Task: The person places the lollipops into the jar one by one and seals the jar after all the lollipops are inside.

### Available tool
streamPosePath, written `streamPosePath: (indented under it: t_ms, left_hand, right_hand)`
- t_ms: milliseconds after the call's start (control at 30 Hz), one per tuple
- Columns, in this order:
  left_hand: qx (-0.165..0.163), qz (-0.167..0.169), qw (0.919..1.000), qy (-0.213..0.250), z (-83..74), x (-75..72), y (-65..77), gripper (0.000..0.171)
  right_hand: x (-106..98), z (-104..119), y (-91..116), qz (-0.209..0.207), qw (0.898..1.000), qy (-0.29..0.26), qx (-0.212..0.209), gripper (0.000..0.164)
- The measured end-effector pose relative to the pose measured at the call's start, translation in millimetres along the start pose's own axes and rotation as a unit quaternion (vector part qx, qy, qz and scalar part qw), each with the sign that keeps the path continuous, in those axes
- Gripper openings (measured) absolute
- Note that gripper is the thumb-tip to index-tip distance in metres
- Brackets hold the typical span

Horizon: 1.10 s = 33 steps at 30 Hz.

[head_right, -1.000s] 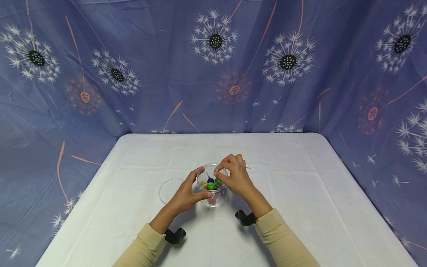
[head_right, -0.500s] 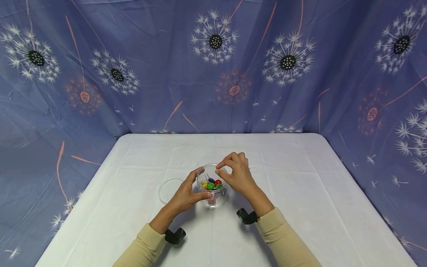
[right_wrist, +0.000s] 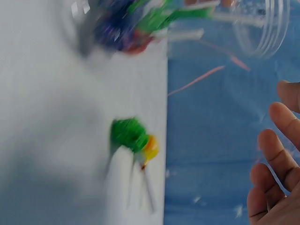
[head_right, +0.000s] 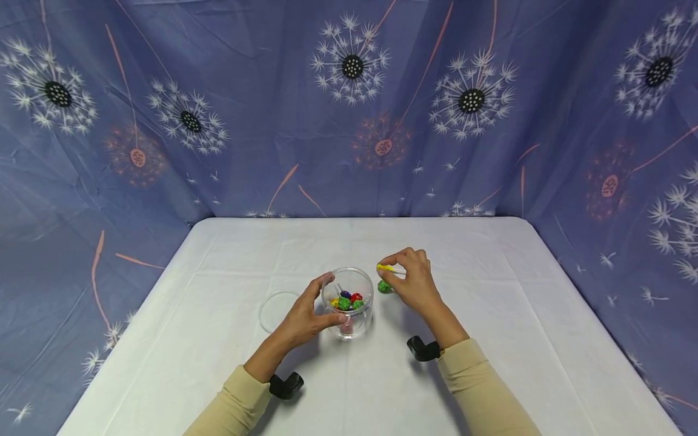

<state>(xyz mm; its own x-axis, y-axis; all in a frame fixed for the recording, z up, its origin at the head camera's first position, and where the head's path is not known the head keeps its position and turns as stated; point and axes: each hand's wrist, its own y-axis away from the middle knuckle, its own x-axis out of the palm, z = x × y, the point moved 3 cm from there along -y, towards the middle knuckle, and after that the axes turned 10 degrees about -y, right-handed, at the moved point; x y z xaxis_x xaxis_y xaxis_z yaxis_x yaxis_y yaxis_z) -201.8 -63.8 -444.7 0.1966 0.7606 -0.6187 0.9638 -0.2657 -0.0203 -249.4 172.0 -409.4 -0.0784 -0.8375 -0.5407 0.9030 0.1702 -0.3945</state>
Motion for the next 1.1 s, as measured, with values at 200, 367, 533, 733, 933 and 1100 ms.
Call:
streamPosePath:
  t_ms: [200,367,533,733,933,1100]
  left_hand:
    - [-0.001,-0.003,1.0000,-0.001,-0.1,0.4,0.6,0.094]
    - [-0.005,-0.002,1.0000,-0.001,0.0,1.4,1.0,0.094]
    - [-0.006,-0.002,1.0000,-0.004,-0.4,1.5,0.8,0.094]
    - [-0.004,-0.004,1.0000,-0.006,0.1,1.3,0.5,0.094]
    - [-0.006,-0.003,1.0000,-0.002,0.5,1.9,0.2,0.094]
    - [-0.006,-0.003,1.0000,-0.005,0.8,1.6,-0.1,0.094]
  right_hand:
    - [-5.3,-29.6,1.7,0.010,0.999,0.019,0.046,0.022]
    - [-6.9,-49.7,3.8,0.012,0.998,0.036,0.058,0.022]
    - [-6.4,-62.8,7.8,0.022,0.996,0.046,0.079,0.022]
    - [-4.5,-75.7,12.3,0.038,0.992,0.057,0.107,0.021]
    - [-2.4,-84.9,13.9,0.036,0.991,0.067,0.106,0.017]
    - [-1.8,-86.1,14.4,0.033,0.991,0.068,0.109,0.011]
